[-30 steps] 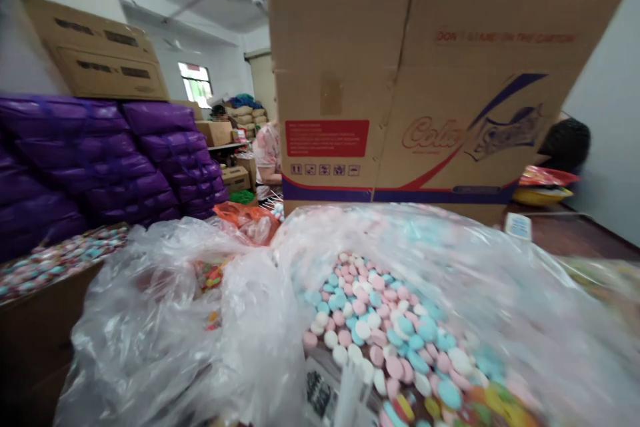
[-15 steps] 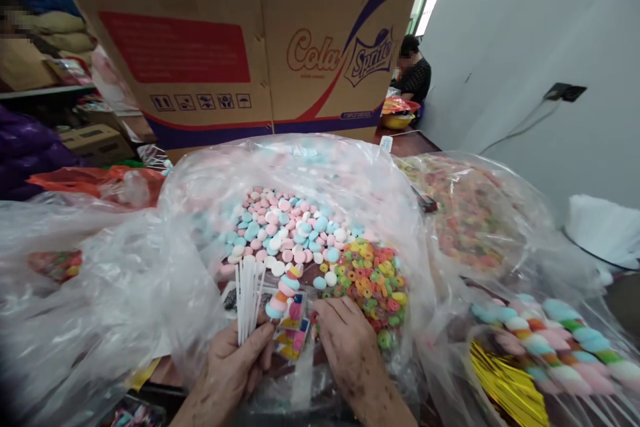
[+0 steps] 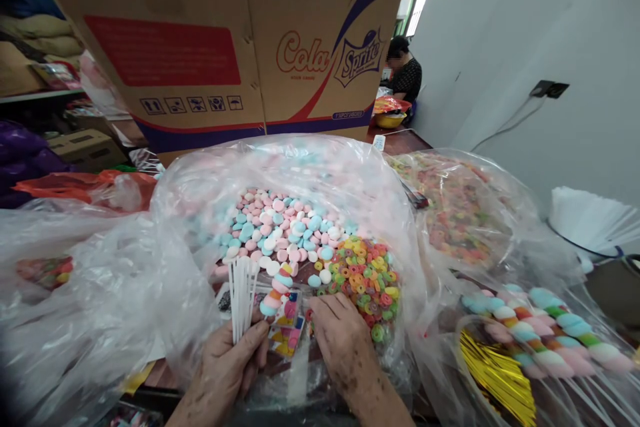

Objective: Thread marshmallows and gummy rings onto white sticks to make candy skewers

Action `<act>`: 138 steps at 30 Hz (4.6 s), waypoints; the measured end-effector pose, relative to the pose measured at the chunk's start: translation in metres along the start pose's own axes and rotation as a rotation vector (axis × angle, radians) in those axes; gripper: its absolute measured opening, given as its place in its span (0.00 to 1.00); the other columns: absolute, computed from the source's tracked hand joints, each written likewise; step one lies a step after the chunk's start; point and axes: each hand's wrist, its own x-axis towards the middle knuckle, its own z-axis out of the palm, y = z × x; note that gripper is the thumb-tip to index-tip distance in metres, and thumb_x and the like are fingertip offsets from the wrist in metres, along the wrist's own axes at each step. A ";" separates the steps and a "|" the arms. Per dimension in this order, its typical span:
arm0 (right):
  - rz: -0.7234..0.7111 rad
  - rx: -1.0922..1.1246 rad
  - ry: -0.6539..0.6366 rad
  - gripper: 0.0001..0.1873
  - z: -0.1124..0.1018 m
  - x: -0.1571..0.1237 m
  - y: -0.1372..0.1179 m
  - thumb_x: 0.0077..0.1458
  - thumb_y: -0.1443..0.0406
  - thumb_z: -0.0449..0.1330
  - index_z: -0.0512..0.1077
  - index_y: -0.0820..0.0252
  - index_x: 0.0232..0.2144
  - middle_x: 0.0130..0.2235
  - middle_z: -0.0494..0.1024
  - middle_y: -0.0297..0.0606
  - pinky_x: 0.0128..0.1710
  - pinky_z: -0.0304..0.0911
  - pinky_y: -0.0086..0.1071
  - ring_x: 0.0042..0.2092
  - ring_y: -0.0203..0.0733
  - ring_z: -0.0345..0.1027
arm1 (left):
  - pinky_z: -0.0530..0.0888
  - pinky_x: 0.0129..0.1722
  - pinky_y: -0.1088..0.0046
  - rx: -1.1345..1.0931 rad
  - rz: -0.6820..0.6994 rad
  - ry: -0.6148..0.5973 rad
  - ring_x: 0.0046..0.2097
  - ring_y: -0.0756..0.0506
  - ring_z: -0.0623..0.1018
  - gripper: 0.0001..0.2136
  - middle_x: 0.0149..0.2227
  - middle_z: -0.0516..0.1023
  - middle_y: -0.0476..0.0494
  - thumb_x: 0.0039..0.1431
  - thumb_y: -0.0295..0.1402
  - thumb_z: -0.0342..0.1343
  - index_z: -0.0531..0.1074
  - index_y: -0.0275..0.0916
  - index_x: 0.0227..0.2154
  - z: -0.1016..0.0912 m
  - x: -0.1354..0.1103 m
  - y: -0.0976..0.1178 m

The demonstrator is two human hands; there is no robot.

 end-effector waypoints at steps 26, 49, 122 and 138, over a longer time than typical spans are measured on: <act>-0.018 0.019 0.041 0.15 0.002 -0.001 0.003 0.65 0.71 0.48 0.74 0.59 0.46 0.40 0.80 0.41 0.42 0.72 0.36 0.40 0.43 0.73 | 0.46 0.11 0.80 0.018 0.034 -0.015 0.11 0.57 0.55 0.20 0.11 0.63 0.57 0.49 0.52 0.62 0.68 0.39 0.21 0.003 0.000 0.003; 0.250 0.020 -0.072 0.14 -0.060 0.040 0.010 0.66 0.65 0.49 0.75 0.57 0.40 0.43 0.80 0.41 0.44 0.69 0.35 0.45 0.45 0.74 | 0.47 0.11 0.81 0.011 -0.003 -0.003 0.10 0.57 0.55 0.23 0.10 0.63 0.57 0.43 0.55 0.64 0.69 0.38 0.20 0.002 0.000 0.004; 0.271 -0.208 -0.341 0.13 -0.009 0.068 0.004 0.51 0.77 0.54 0.71 0.59 0.37 0.37 0.76 0.40 0.39 0.62 0.33 0.41 0.46 0.69 | 0.49 0.12 0.80 -0.051 0.024 0.049 0.12 0.56 0.58 0.16 0.13 0.69 0.55 0.46 0.47 0.67 0.72 0.38 0.25 0.004 -0.004 0.004; 0.789 1.193 -0.055 0.14 -0.039 0.083 0.013 0.40 0.62 0.67 0.68 0.59 0.30 0.24 0.74 0.31 0.18 0.57 0.23 0.24 0.36 0.68 | 0.63 0.21 0.75 0.143 0.170 -0.031 0.19 0.47 0.66 0.11 0.13 0.68 0.52 0.50 0.42 0.63 0.77 0.39 0.25 0.001 0.003 -0.007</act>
